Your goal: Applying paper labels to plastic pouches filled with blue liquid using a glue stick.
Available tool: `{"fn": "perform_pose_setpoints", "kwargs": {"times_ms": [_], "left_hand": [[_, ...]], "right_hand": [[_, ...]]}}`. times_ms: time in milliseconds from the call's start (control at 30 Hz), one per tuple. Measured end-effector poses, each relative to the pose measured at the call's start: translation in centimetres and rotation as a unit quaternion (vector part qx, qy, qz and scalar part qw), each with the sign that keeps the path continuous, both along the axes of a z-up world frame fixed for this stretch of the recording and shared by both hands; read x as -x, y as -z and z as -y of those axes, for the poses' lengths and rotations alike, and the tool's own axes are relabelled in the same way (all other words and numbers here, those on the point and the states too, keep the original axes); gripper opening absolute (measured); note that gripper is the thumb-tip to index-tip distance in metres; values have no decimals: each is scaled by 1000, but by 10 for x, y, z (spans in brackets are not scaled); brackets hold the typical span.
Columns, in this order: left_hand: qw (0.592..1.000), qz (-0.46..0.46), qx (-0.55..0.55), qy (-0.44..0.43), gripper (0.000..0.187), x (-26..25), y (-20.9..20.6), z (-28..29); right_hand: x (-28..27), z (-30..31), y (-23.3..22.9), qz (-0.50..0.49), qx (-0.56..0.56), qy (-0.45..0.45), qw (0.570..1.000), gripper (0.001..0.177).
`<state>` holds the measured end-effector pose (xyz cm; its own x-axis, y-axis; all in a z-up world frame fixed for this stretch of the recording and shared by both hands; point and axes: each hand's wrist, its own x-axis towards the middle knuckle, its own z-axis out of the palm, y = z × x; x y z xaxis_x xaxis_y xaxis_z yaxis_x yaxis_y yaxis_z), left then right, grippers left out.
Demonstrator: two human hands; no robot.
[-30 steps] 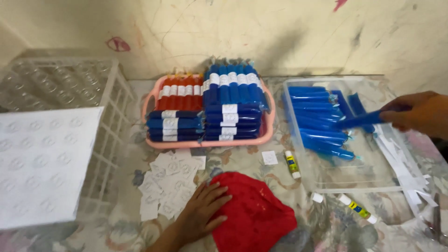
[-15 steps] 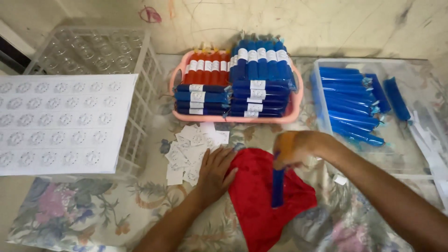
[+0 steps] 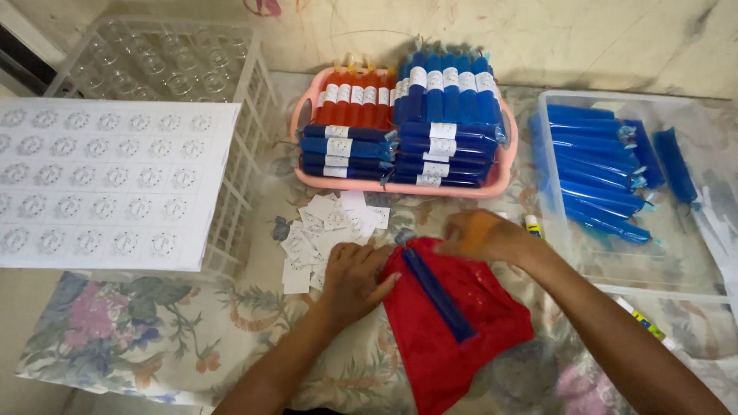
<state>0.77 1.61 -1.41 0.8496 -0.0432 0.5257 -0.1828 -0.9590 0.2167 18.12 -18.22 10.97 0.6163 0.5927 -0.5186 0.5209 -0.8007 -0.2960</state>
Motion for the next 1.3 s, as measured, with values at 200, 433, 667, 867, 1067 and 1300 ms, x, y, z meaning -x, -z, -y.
{"fn": "perform_pose_setpoints", "kwargs": {"times_ms": [200,433,667,867,1067,1300], "left_hand": [[1000,-25,-14,6,43,4,26,-6],[999,-31,30,30,23,-1,31,1],[932,-97,327,121,27,4,-2,17],[958,-44,195,206,33,6,-14,19],[976,3,101,191,37,5,-13,29],[975,-10,135,175,22,0,4,25]], "right_hand": [[39,74,48,89,87,35,992,46],[46,78,93,-41,-202,246,947,31],[89,27,133,135,-451,-12,882,20],[111,74,154,142,-463,-178,857,26],[132,121,146,120,-356,-226,899,48],[101,66,140,200,-358,-162,898,59]]}}
